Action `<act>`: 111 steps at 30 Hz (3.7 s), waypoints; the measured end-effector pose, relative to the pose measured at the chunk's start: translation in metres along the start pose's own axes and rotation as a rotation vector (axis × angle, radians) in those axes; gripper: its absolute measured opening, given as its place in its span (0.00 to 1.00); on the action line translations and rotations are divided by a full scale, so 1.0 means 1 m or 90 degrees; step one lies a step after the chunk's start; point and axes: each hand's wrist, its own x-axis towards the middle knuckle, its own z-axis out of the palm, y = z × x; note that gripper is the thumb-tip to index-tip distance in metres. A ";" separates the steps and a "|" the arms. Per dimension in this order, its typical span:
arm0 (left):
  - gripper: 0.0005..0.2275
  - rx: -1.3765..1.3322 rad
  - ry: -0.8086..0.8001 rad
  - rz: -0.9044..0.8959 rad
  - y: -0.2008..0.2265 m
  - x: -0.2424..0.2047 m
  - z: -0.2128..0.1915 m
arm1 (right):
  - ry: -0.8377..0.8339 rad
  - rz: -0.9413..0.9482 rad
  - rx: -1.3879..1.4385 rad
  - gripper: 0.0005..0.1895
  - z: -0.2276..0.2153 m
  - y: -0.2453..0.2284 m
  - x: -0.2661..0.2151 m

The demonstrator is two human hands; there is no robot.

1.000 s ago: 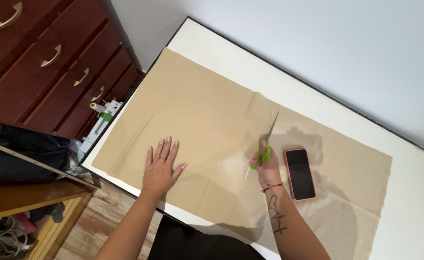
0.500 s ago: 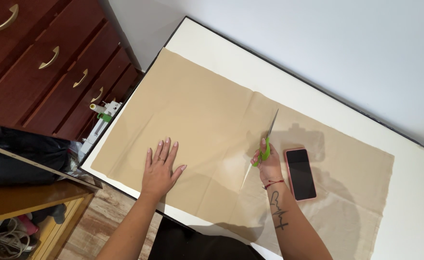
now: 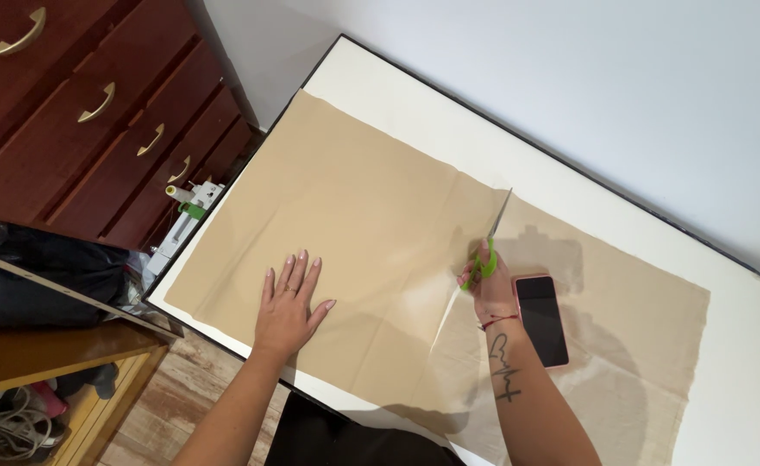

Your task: Cutting a large piece of tan fabric into smaller rectangular pieces using scissors on a table

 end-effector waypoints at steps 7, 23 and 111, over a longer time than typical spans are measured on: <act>0.36 0.002 -0.014 -0.004 0.001 0.000 -0.001 | 0.008 -0.004 0.009 0.22 0.002 -0.006 0.002; 0.35 -0.003 0.028 0.002 -0.001 -0.002 0.000 | 0.008 -0.021 -0.021 0.19 0.003 -0.006 0.008; 0.32 -0.458 -0.103 -0.007 0.290 -0.098 0.062 | 0.731 -0.149 -0.588 0.45 -0.530 0.093 -0.303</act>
